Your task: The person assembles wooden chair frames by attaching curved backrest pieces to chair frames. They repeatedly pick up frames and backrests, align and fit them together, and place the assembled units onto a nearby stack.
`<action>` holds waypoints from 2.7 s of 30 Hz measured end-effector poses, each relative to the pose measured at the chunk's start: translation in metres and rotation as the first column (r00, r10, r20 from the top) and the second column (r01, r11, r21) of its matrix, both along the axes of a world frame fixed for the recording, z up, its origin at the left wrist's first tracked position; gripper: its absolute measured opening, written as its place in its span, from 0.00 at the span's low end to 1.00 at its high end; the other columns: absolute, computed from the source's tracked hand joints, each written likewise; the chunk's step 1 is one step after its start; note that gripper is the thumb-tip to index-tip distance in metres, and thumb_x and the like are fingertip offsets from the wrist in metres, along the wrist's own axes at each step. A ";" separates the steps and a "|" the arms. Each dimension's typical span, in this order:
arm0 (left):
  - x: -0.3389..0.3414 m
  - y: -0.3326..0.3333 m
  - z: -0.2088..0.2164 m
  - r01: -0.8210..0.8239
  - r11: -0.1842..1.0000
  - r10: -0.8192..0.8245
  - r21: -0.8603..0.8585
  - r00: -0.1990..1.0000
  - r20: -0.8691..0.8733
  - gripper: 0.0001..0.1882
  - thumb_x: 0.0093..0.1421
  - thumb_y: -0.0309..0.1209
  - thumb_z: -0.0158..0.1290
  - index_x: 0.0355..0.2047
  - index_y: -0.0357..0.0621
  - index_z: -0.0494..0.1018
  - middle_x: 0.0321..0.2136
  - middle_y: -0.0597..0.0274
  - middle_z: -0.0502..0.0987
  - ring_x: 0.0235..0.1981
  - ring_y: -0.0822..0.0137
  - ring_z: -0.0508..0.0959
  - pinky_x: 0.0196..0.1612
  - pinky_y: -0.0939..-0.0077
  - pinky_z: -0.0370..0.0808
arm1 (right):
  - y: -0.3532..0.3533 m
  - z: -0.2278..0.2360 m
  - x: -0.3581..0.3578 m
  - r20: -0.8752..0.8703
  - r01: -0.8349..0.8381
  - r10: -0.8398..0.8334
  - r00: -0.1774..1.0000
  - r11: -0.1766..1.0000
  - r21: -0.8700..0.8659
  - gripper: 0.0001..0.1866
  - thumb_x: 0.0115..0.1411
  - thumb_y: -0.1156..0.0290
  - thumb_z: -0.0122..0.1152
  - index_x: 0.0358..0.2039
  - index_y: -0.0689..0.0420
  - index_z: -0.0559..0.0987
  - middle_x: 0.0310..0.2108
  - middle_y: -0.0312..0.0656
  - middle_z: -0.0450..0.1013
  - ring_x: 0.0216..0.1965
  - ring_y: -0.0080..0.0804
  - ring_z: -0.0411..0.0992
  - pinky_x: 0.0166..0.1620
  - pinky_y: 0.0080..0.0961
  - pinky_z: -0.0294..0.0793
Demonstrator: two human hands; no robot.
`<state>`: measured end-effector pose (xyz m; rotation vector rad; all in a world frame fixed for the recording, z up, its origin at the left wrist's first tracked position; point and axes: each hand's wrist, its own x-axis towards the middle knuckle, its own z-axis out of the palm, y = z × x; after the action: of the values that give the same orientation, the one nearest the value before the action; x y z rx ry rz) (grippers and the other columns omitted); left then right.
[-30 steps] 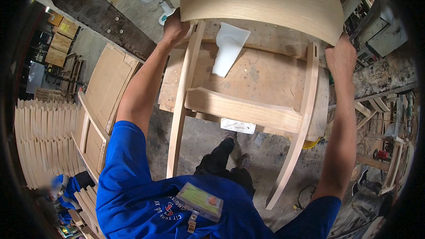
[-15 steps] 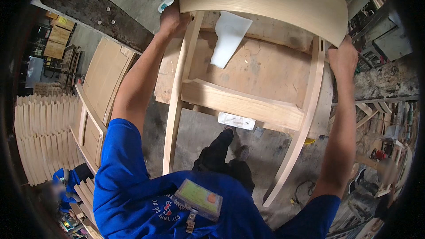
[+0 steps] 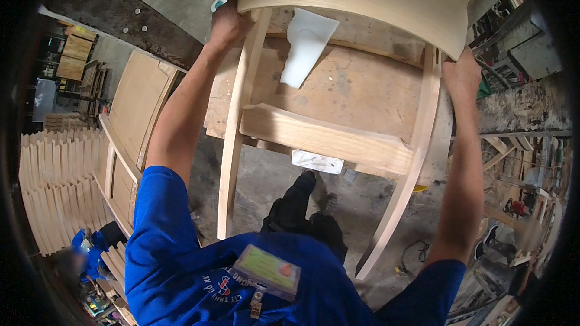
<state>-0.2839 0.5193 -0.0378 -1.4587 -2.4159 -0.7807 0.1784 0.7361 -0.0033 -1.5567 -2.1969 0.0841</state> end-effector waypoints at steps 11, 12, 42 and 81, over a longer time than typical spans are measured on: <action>0.006 -0.006 -0.022 -0.055 0.992 0.046 0.110 0.995 0.083 0.24 0.61 0.38 0.57 0.57 0.45 0.75 0.46 0.38 0.81 0.50 0.35 0.80 0.51 0.47 0.78 | 0.019 -0.016 -0.002 0.056 -0.130 0.126 0.990 0.988 0.078 0.20 0.54 0.68 0.59 0.47 0.61 0.80 0.47 0.62 0.78 0.50 0.66 0.74 0.53 0.52 0.75; 0.011 0.000 -0.020 -0.067 0.992 0.063 0.107 0.997 0.041 0.24 0.63 0.39 0.57 0.57 0.45 0.75 0.46 0.38 0.82 0.50 0.35 0.80 0.50 0.46 0.78 | 0.020 -0.015 0.002 0.068 -0.109 0.103 0.992 0.991 0.081 0.20 0.53 0.69 0.60 0.46 0.62 0.80 0.46 0.62 0.78 0.50 0.67 0.75 0.53 0.52 0.75; 0.013 0.001 -0.026 -0.137 0.980 0.136 0.146 0.991 0.021 0.17 0.66 0.37 0.51 0.53 0.46 0.76 0.42 0.39 0.82 0.44 0.35 0.81 0.46 0.45 0.79 | 0.020 -0.091 -0.021 -0.354 0.011 0.036 0.935 0.991 0.131 0.31 0.49 0.66 0.81 0.47 0.66 0.74 0.36 0.51 0.76 0.40 0.48 0.76 0.47 0.40 0.74; 0.017 -0.002 -0.026 -0.211 0.971 0.197 0.111 0.973 0.124 0.24 0.60 0.29 0.57 0.58 0.49 0.73 0.43 0.44 0.83 0.48 0.42 0.83 0.49 0.55 0.79 | 0.042 -0.110 -0.003 -0.320 -0.126 0.192 0.928 0.968 0.216 0.17 0.50 0.69 0.78 0.33 0.61 0.77 0.22 0.40 0.69 0.23 0.34 0.66 0.31 0.33 0.69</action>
<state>-0.2665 0.5169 -0.0636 -1.1277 -2.4984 -0.9660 0.1756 0.7777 -0.1130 -1.1583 -1.9874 0.1721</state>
